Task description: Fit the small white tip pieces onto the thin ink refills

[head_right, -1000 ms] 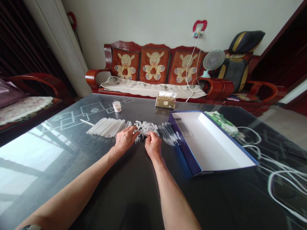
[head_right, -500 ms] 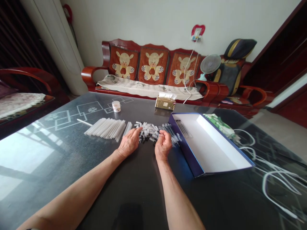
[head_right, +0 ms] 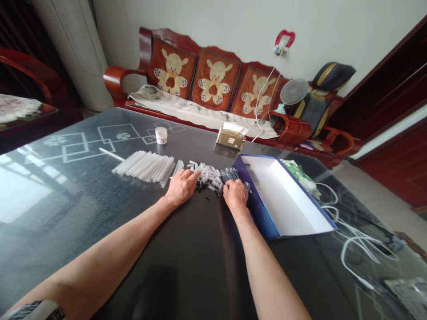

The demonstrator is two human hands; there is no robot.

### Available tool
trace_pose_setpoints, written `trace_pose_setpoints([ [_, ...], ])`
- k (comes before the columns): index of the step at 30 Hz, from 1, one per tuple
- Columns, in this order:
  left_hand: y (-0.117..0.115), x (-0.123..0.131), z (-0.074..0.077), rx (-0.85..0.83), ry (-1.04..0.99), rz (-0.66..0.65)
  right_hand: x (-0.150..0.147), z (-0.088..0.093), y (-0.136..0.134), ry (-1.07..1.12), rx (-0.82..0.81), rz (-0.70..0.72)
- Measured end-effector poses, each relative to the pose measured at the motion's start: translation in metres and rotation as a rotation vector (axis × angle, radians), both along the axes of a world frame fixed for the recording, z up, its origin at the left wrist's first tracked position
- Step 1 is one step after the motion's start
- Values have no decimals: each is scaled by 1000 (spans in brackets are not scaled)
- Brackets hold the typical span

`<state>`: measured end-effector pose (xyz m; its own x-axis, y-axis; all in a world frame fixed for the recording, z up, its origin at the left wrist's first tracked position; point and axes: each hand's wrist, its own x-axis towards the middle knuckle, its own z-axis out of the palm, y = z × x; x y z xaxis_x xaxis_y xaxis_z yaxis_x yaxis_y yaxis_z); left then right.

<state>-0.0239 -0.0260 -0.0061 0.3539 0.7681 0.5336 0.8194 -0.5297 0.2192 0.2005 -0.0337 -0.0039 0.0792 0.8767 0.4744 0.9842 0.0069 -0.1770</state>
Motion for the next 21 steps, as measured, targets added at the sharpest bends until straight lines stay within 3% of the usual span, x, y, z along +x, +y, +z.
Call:
trace_pose_setpoints([
  [5, 0, 0, 0, -4, -10, -15, -1, 6, 16, -59, -127, 10],
  [9, -1, -1, 1, -9, -17, -28, 1, 20, 30, -3, -342, -65],
  [15, 0, 0, -1, 26, -21, -11, 12, 53, 13, 122, -457, -92],
  [18, 0, 1, -1, 70, -23, -40, 15, 61, -2, 460, -436, 9],
  [21, 0, 1, -1, 121, -46, -56, 4, 61, -12, 1043, -394, 167],
])
